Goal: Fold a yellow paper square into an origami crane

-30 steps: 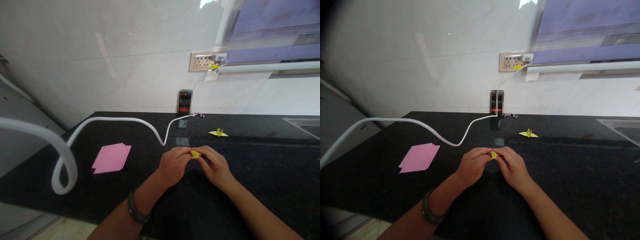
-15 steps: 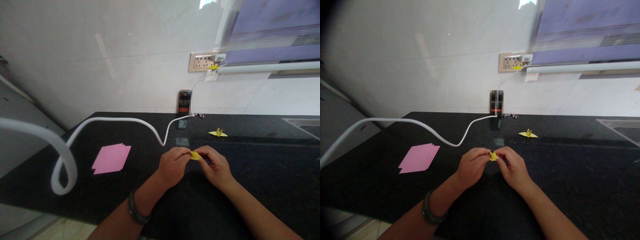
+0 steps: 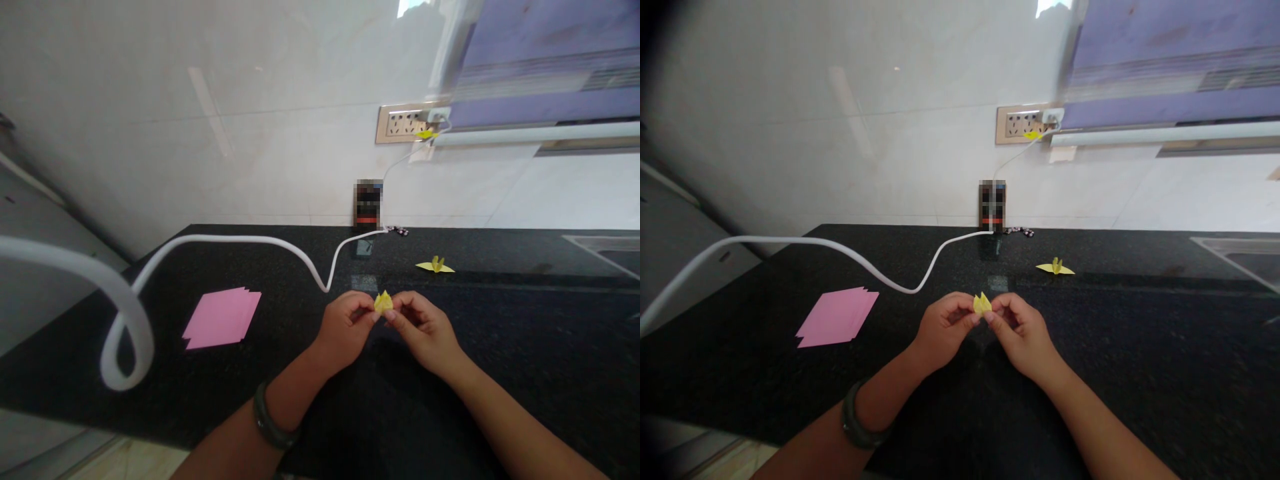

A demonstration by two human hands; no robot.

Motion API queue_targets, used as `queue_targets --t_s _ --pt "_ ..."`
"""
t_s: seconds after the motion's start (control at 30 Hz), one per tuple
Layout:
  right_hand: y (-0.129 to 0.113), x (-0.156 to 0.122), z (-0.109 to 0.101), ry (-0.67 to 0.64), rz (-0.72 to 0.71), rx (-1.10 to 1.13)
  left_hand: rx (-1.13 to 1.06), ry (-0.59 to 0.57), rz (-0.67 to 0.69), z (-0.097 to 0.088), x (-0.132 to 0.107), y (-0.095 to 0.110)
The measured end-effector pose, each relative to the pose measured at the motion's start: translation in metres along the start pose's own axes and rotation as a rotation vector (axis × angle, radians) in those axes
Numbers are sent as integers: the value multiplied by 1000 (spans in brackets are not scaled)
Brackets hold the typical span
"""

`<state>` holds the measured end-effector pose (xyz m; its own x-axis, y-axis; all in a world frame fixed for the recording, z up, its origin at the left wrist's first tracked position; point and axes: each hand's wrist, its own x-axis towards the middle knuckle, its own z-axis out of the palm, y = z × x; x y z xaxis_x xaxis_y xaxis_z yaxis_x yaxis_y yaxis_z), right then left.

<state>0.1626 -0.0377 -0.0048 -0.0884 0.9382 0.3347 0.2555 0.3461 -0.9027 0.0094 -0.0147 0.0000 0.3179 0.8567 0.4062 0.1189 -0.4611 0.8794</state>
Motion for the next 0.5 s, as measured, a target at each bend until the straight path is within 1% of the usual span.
queue_targets --t_s 0.1,0.17,0.23,0.3,0.4,0.5 --pt "-1 1 2 4 76 118 -308 -18 -192 3 1 -3" --pt "-2 2 2 8 105 168 -446 -8 -261 4 1 -2" --pt "-4 2 3 7 136 207 -532 10 -308 4 2 0" --pt "-5 2 3 8 166 233 -572 -8 -360 3 3 4" --pt "-7 2 4 33 202 245 -534 -54 -416 3 3 6" --pt "-8 3 5 58 221 242 -479 -27 -447 5 2 5"
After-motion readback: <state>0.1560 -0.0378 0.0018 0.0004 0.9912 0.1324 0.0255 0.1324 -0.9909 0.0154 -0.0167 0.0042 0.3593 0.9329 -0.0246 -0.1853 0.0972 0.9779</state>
